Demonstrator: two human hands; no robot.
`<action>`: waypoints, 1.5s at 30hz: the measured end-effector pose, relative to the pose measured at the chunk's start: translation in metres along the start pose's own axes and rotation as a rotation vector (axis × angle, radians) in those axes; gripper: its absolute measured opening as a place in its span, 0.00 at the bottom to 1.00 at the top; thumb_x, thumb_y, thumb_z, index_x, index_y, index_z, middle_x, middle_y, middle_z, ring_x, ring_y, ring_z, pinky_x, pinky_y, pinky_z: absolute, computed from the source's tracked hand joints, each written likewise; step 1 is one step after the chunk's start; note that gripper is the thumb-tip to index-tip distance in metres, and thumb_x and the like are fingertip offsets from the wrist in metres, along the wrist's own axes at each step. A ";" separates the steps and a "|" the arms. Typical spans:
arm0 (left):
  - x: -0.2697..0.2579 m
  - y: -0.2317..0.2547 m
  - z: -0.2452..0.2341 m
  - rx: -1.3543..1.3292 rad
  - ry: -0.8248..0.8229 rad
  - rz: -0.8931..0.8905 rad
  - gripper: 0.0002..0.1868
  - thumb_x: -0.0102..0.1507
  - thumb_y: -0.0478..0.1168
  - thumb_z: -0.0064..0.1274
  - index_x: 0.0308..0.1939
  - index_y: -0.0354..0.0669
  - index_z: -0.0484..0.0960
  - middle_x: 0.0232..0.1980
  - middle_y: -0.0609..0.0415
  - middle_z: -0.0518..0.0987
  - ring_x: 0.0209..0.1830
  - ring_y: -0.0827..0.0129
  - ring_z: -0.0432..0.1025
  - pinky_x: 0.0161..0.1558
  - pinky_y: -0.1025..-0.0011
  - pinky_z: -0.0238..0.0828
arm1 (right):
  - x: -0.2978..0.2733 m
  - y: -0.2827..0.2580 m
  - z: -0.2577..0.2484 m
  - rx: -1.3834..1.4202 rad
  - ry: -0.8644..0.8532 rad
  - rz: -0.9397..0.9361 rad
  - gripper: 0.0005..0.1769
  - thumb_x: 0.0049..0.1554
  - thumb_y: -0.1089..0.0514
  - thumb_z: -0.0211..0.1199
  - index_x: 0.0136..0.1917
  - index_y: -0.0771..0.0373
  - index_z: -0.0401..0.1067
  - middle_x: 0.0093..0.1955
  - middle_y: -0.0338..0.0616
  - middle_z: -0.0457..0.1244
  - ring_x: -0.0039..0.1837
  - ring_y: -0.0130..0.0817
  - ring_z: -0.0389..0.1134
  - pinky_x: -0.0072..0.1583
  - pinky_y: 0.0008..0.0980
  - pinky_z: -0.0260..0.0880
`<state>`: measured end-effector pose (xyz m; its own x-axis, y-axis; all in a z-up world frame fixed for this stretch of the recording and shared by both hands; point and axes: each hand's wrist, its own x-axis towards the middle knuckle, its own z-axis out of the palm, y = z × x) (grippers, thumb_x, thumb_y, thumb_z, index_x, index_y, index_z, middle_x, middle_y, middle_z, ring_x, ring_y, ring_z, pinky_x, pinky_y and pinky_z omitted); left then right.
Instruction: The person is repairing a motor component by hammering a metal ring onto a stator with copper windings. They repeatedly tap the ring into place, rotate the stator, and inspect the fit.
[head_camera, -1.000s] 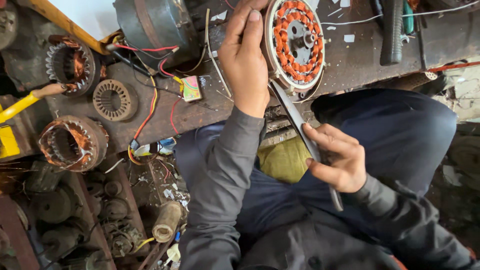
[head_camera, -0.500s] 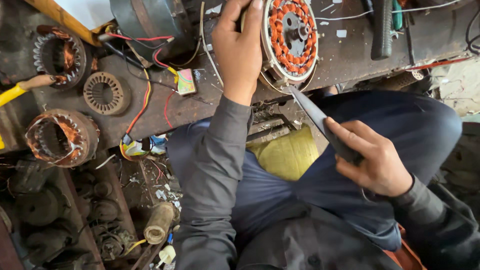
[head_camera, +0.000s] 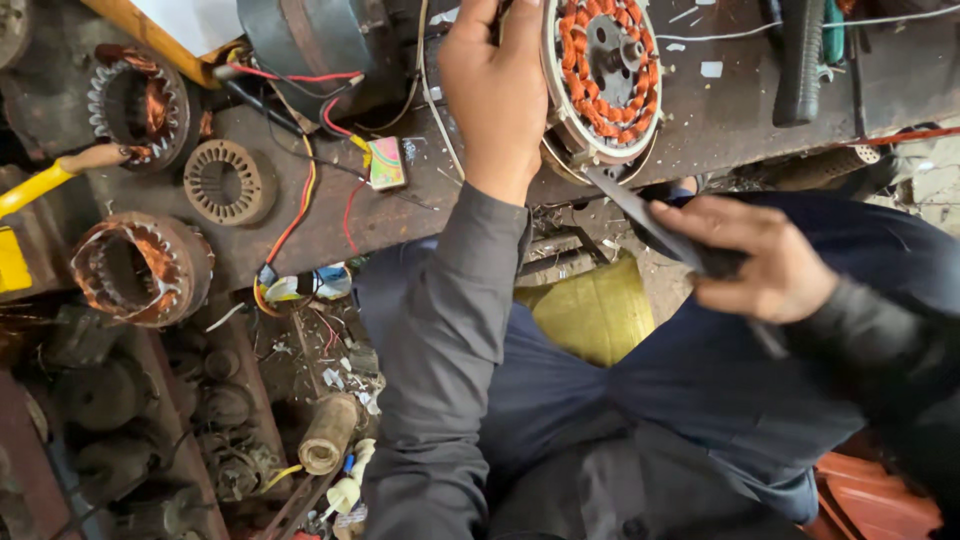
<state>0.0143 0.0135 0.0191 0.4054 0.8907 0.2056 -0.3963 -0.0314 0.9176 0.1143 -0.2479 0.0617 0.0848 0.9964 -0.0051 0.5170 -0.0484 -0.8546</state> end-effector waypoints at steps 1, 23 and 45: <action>0.000 0.000 0.001 0.051 0.020 0.024 0.09 0.72 0.37 0.54 0.46 0.30 0.81 0.38 0.60 0.82 0.38 0.81 0.68 0.43 0.74 0.67 | -0.002 0.004 0.012 0.043 0.036 -0.010 0.45 0.39 0.69 0.65 0.72 0.66 0.66 0.53 0.51 0.64 0.53 0.40 0.68 0.56 0.34 0.68; -0.003 0.000 -0.001 0.167 0.078 0.055 0.11 0.73 0.38 0.56 0.44 0.28 0.81 0.35 0.59 0.82 0.37 0.82 0.67 0.44 0.76 0.68 | -0.011 0.013 0.049 0.198 0.171 0.082 0.43 0.42 0.69 0.65 0.73 0.64 0.68 0.50 0.48 0.64 0.49 0.36 0.65 0.54 0.32 0.65; 0.000 -0.015 -0.025 -0.158 -0.252 -0.014 0.08 0.72 0.40 0.58 0.49 0.38 0.81 0.44 0.60 0.81 0.45 0.77 0.74 0.55 0.73 0.69 | 0.006 -0.091 0.054 0.006 0.236 0.252 0.43 0.42 0.67 0.68 0.73 0.64 0.68 0.37 0.41 0.54 0.36 0.29 0.54 0.41 0.28 0.58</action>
<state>-0.0004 0.0249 -0.0033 0.5959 0.7490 0.2897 -0.5047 0.0688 0.8605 0.0217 -0.2333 0.1117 0.4042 0.9095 -0.0972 0.4500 -0.2902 -0.8446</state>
